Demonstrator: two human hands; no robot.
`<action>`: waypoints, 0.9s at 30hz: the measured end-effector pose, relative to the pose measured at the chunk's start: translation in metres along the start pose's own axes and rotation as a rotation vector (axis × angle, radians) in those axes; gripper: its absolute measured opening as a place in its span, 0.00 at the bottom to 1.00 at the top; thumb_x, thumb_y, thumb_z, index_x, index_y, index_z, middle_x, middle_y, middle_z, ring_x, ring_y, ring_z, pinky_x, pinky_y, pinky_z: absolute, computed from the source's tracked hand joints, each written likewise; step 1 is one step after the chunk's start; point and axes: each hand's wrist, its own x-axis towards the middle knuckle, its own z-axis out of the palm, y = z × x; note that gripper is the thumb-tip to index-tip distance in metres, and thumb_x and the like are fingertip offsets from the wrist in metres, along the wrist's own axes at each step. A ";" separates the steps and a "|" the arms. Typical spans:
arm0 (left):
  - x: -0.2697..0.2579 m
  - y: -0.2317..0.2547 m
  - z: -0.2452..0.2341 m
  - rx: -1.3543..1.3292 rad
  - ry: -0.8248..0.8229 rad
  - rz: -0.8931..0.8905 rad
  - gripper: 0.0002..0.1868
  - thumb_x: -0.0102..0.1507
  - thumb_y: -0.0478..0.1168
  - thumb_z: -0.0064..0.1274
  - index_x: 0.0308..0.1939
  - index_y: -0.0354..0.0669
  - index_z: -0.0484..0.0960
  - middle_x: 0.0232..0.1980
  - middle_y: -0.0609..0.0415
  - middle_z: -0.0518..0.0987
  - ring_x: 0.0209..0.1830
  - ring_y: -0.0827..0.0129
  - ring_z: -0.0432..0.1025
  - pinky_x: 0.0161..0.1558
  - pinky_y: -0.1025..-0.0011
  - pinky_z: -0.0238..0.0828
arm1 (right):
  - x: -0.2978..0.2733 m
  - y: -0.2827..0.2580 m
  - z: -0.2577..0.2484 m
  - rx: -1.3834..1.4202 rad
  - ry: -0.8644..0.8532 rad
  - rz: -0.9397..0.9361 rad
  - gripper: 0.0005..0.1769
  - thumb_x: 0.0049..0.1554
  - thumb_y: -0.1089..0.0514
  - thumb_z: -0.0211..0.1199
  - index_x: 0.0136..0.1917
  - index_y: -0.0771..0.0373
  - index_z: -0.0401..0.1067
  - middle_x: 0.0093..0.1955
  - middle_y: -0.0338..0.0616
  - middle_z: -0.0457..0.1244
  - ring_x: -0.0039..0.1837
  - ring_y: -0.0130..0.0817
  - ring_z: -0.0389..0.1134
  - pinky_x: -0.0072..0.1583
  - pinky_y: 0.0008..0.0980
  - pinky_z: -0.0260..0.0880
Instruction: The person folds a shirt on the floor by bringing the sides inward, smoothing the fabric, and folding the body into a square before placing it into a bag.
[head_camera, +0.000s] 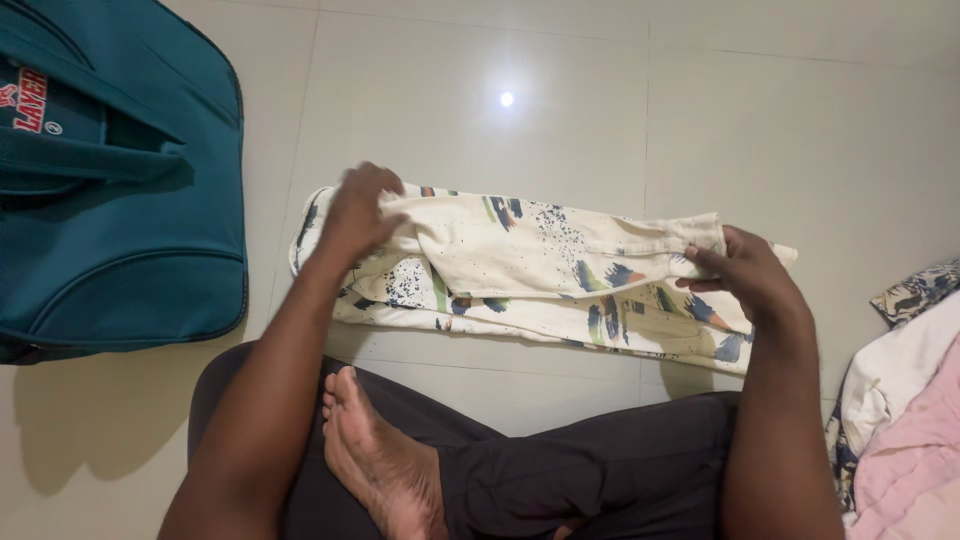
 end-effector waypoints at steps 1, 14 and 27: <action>-0.007 0.009 0.005 -0.104 -0.159 -0.167 0.16 0.56 0.38 0.63 0.46 0.44 0.78 0.46 0.48 0.79 0.48 0.54 0.74 0.50 0.58 0.72 | -0.001 0.000 0.000 0.036 -0.003 -0.007 0.23 0.60 0.57 0.62 0.65 0.71 0.69 0.54 0.48 0.69 0.49 0.39 0.73 0.53 0.38 0.77; 0.004 0.000 0.031 0.023 -0.406 -0.508 0.36 0.50 0.44 0.72 0.60 0.46 0.76 0.58 0.48 0.78 0.54 0.56 0.73 0.54 0.57 0.63 | -0.023 -0.014 -0.012 0.789 -0.213 -0.474 0.19 0.67 0.61 0.62 0.68 0.71 0.66 0.62 0.52 0.67 0.60 0.42 0.72 0.64 0.47 0.75; 0.005 -0.040 -0.006 -0.581 -0.708 -0.525 0.12 0.55 0.28 0.62 0.42 0.34 0.82 0.42 0.54 0.84 0.42 0.72 0.76 0.51 0.70 0.72 | -0.117 -0.029 0.033 0.796 -0.372 -0.937 0.18 0.70 0.60 0.64 0.67 0.72 0.65 0.63 0.50 0.67 0.63 0.38 0.71 0.68 0.40 0.72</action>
